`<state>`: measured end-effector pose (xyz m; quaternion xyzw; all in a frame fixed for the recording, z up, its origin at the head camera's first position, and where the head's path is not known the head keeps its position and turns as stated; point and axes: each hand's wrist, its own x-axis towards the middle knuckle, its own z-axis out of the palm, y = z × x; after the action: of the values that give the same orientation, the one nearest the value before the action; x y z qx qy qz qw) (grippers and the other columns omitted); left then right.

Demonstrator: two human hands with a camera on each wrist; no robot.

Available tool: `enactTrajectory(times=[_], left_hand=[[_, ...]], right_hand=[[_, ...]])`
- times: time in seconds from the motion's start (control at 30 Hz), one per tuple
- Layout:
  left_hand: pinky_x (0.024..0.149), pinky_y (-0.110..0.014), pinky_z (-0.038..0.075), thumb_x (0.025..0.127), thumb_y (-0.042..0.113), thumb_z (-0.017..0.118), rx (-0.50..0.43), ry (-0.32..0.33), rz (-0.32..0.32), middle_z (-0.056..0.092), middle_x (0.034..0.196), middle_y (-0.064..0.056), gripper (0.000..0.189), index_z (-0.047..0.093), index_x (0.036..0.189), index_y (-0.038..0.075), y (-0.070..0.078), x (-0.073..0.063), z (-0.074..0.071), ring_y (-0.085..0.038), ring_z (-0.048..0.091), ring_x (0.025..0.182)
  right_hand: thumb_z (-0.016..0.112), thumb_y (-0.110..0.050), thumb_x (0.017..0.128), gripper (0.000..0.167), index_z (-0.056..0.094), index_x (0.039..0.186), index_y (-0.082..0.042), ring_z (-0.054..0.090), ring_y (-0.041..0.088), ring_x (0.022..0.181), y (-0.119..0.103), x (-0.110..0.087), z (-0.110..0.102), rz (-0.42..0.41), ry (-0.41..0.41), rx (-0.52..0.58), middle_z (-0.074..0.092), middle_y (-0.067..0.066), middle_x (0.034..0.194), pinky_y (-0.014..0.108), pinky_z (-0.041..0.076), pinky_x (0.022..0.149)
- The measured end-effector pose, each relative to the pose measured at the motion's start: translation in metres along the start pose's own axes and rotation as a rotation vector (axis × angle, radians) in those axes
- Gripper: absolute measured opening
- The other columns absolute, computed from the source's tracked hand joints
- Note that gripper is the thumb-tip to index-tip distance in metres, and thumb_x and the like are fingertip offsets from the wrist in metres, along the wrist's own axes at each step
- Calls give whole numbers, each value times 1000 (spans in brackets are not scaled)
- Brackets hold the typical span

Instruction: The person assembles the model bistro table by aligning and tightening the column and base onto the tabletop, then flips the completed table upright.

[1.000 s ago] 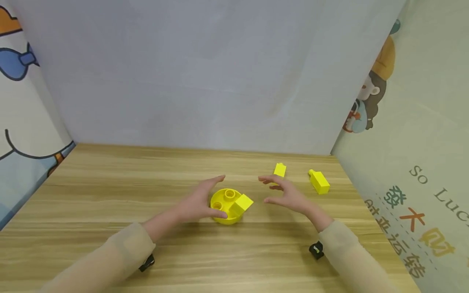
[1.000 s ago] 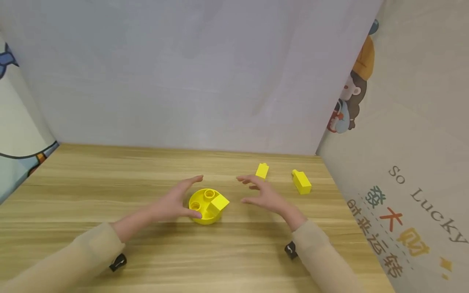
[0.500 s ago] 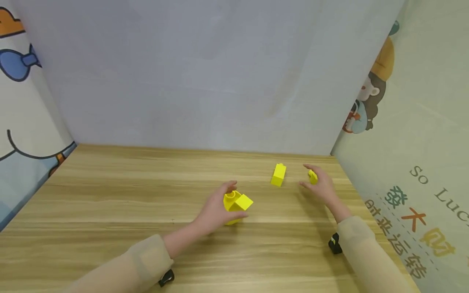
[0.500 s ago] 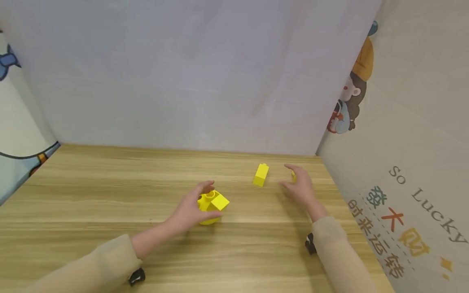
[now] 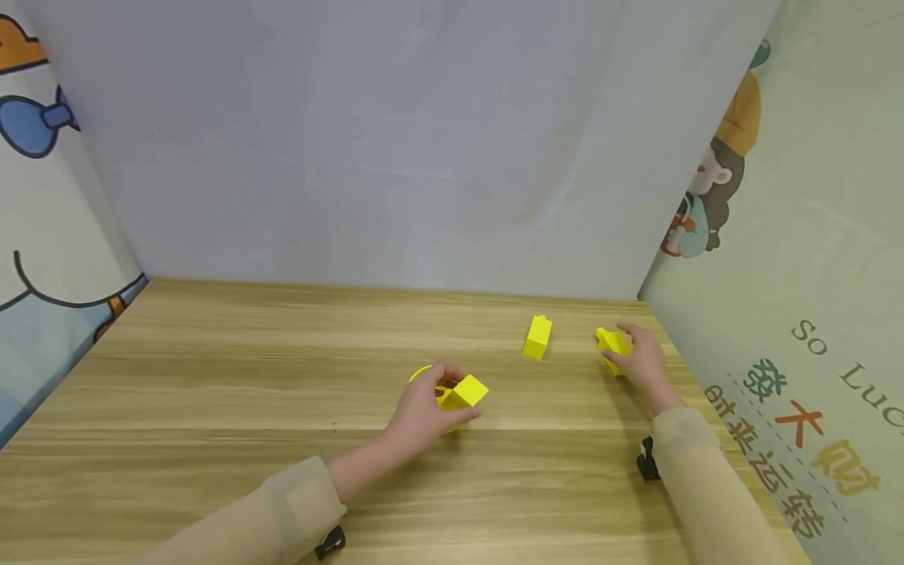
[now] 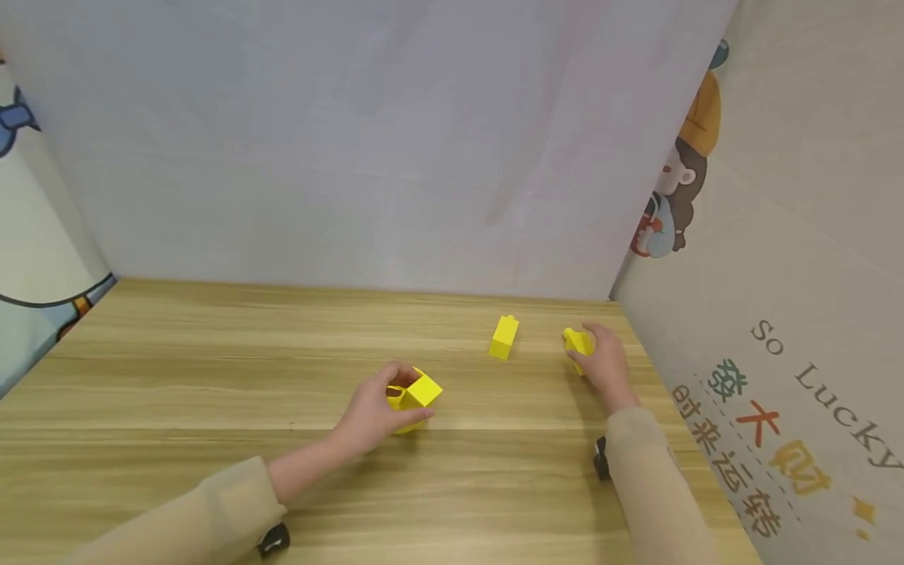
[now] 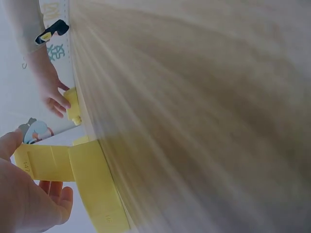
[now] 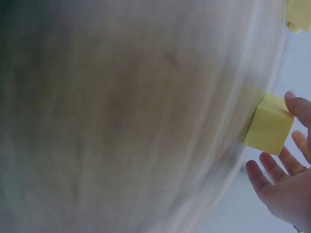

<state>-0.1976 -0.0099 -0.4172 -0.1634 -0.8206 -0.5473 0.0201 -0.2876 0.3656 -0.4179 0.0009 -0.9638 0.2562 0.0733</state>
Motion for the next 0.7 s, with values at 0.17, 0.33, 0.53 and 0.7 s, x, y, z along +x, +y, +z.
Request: enactTrajectory(times=[0.17, 0.33, 0.53, 0.7], left_hand=[[86, -37, 51, 71, 19, 84, 36, 17, 23, 64, 100, 0, 41, 60, 103, 10, -2, 0, 0, -19, 59, 97], [85, -38, 51, 70, 17, 83, 41, 15, 35, 64, 100, 2, 38, 62, 102, 11, -3, -2, -8, -17, 59, 95], [85, -39, 50, 71, 16, 83, 80, -35, 48, 62, 105, 3, 39, 66, 106, 13, -6, -2, -24, -16, 56, 95], [83, -39, 50, 74, 18, 81, 109, -102, 100, 62, 104, 2, 39, 67, 109, 12, -10, 0, -38, -21, 56, 95]], right_hand=[[67, -14, 86, 58, 43, 131, 12, 47, 48, 109, 3, 1, 2, 68, -3, 6, 47, 37, 123, 56, 43, 91], [66, -14, 86, 53, 46, 128, 11, 49, 45, 103, 2, -1, 3, 106, 8, 19, 50, 36, 116, 53, 45, 88], [64, -15, 88, 48, 49, 127, 10, 48, 44, 104, -5, -6, -1, 140, 32, 33, 50, 35, 118, 53, 43, 89], [63, -15, 89, 46, 51, 126, 9, 50, 42, 105, -15, -10, -7, 133, 48, 71, 51, 32, 119, 50, 46, 87]])
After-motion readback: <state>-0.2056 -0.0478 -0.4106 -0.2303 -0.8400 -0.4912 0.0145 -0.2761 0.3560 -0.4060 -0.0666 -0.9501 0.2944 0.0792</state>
